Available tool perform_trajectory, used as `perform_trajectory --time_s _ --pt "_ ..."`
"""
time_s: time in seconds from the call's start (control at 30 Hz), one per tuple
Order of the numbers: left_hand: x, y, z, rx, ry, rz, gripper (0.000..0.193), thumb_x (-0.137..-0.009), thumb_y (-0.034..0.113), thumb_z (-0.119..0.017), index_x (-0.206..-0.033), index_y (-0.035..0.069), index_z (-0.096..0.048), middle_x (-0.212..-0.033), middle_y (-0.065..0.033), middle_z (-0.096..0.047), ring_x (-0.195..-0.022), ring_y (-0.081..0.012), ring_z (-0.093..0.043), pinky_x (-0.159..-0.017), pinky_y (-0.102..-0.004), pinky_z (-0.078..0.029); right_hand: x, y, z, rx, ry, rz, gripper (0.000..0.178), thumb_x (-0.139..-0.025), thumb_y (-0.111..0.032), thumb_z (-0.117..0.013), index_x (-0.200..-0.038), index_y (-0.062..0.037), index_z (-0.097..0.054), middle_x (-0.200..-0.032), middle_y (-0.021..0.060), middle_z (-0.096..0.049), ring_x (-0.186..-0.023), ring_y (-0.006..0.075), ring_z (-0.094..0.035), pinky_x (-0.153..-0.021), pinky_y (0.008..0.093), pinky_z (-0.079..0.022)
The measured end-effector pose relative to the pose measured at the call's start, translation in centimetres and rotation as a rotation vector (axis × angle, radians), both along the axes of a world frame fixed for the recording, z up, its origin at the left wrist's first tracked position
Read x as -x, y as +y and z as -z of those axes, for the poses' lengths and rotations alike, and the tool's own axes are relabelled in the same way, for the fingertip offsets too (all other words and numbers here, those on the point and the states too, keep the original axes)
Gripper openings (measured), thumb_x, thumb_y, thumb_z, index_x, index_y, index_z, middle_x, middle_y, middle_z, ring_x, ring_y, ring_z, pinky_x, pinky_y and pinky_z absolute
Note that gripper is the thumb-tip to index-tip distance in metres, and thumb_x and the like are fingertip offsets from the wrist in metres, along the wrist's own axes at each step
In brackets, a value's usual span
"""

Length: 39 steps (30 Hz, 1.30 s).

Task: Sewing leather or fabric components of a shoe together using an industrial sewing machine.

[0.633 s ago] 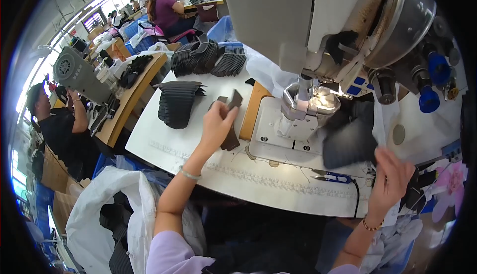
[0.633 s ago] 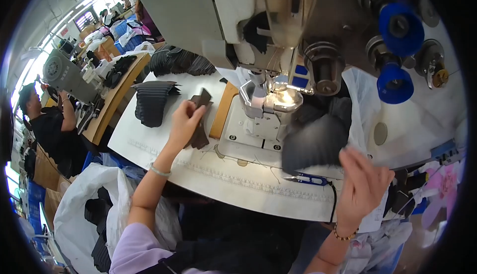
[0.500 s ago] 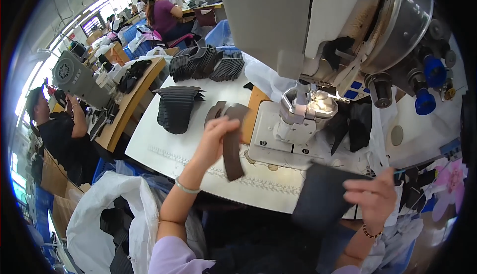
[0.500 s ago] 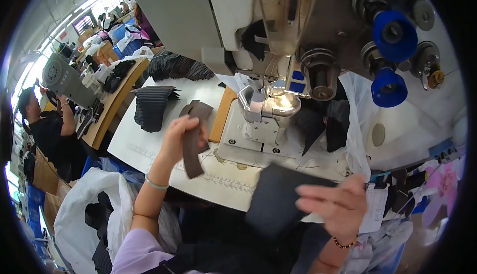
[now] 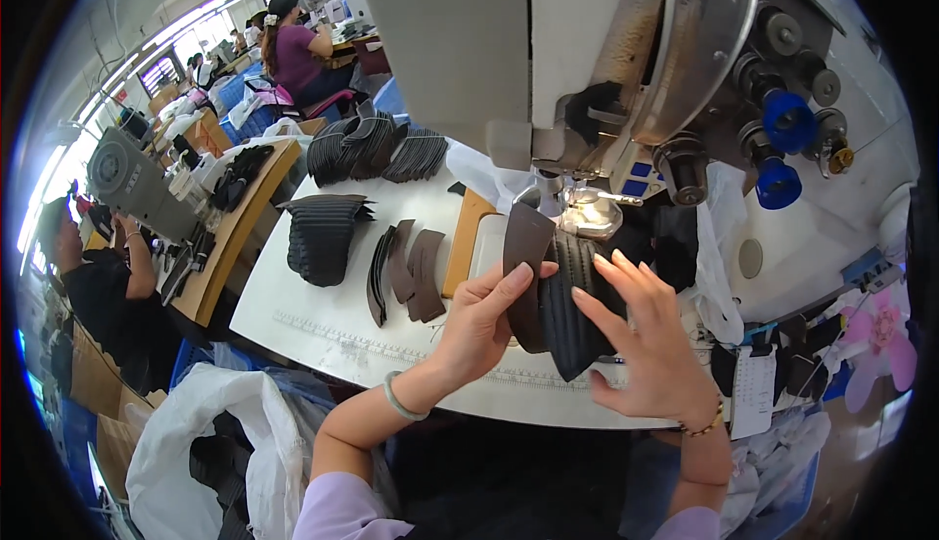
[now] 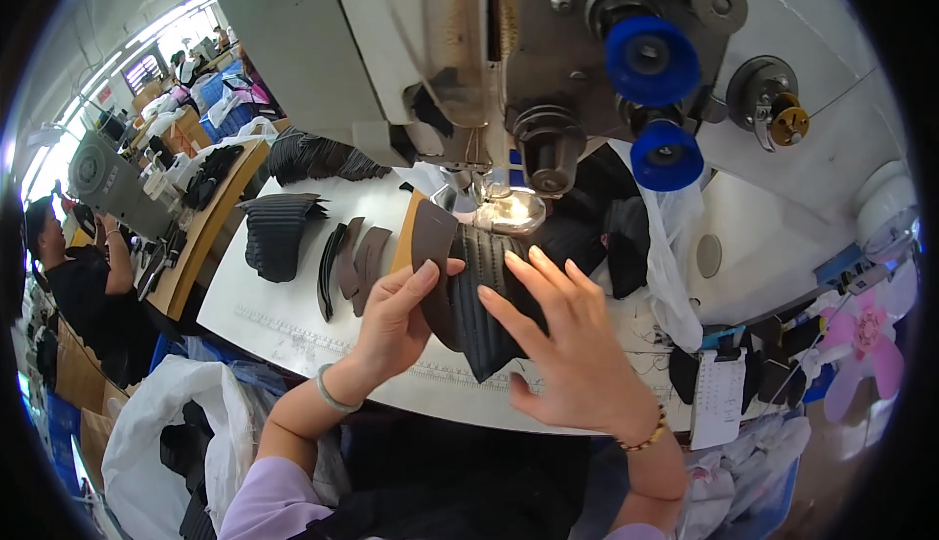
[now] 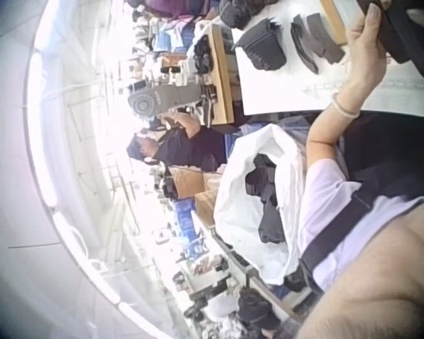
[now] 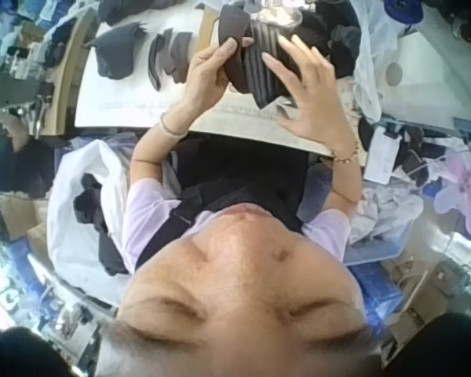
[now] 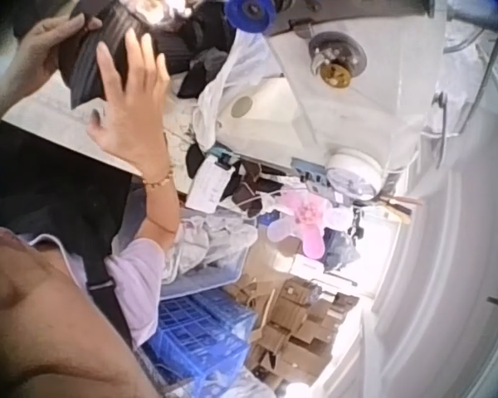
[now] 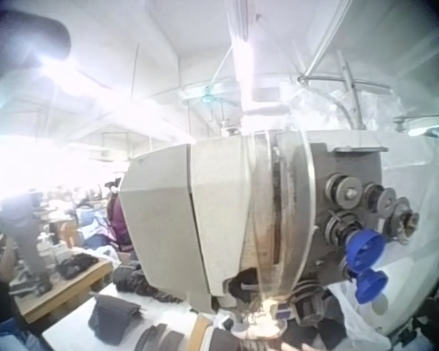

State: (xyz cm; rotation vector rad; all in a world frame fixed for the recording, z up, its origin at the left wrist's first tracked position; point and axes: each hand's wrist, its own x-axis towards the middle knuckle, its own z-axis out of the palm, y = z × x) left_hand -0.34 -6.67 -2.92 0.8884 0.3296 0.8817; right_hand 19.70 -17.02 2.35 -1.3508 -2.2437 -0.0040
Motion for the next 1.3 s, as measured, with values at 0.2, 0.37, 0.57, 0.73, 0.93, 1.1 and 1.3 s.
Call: perform_trajectory --time_s 0.2,0.37,0.57,0.73,0.93,1.1,1.3 --pt "-2.1 -1.4 0.4 -0.049 -0.03 -0.136 0.029 -0.102 0.02 -0.053 -0.12 0.0 -0.063 -0.115 -0.0059 -0.066 -0.105 -0.012 -0.061 -0.093 -0.0282 -0.048 -1.5 3.4 3.5 -0.43 -0.01 0.044 0.043 -0.082 -0.011 -0.063 -0.125 -0.0113 -0.064 -0.135 0.0165 -0.052 -0.129 0.0339 -0.049 -0.109 0.0489 -0.037" --pt "-1.3 -0.2 -1.5 -0.367 0.077 -0.555 0.036 -0.099 0.006 -0.054 -0.134 -0.002 -0.05 -0.118 -0.0047 -0.062 -0.101 -0.0069 -0.058 -0.088 -0.021 -0.046 -2.4 4.9 2.1 -0.501 0.135 -0.078 0.04 -0.077 -0.013 -0.065 -0.117 -0.0092 -0.069 -0.122 0.0166 -0.063 -0.119 0.0349 -0.057 -0.104 0.0457 -0.044" --pt "-0.1 2.9 -2.3 -0.718 0.409 -0.454 0.037 -0.096 0.002 -0.058 -0.132 0.0 -0.056 -0.104 -0.0004 -0.056 -0.077 -0.0032 -0.048 -0.066 -0.0172 -0.041 -4.9 6.1 0.5 -0.466 0.244 0.276 0.042 -0.072 -0.008 -0.074 -0.114 -0.0073 -0.069 -0.106 0.012 -0.071 -0.1 0.0281 -0.068 -0.085 0.0375 -0.052" --pt "1.2 3.8 -3.2 -0.951 0.471 -0.256 0.054 -0.085 -0.009 -0.056 -0.137 0.004 -0.055 -0.1 -0.0033 -0.052 -0.078 -0.0086 -0.046 -0.063 -0.0236 -0.042 -5.7 4.6 0.7 -0.575 0.335 0.099 0.029 -0.071 -0.008 -0.075 -0.099 -0.0034 -0.074 -0.096 0.0115 -0.074 -0.088 0.0247 -0.071 -0.075 0.03 -0.055" --pt "1.7 5.9 -1.8 -1.75 0.63 -0.762 0.057 -0.066 -0.003 -0.069 -0.121 0.011 -0.07 -0.09 -0.0028 -0.048 -0.067 -0.0154 -0.047 -0.057 -0.03 -0.043 -2.3 6.2 2.7 -0.718 0.09 0.067 0.028 -0.073 -0.012 -0.071 -0.101 -0.0081 -0.074 -0.106 0.0115 -0.07 -0.1 0.029 -0.068 -0.085 0.0362 -0.055" --pt "1.0 4.3 -1.7 -1.981 0.657 -0.976 0.042 -0.065 0.006 -0.072 -0.106 0.012 -0.077 -0.096 -0.0023 -0.051 -0.073 -0.0164 -0.051 -0.06 -0.031 -0.045 -2.6 5.7 4.4 -0.688 0.051 0.033 0.031 -0.079 -0.01 -0.065 -0.109 -0.0089 -0.071 -0.114 0.0118 -0.067 -0.113 0.0303 -0.062 -0.096 0.0411 -0.052" --pt "-0.7 5.5 -1.8 -2.096 0.544 -0.86 0.033 -0.074 0.003 -0.068 -0.106 0.005 -0.074 -0.111 -0.008 -0.061 -0.106 -0.0252 -0.061 -0.092 -0.038 -0.057 -2.0 6.6 5.2 -0.748 0.054 0.075 0.024 -0.083 -0.011 -0.067 -0.106 -0.0094 -0.071 -0.115 0.0108 -0.066 -0.113 0.0293 -0.061 -0.096 0.0401 -0.053"
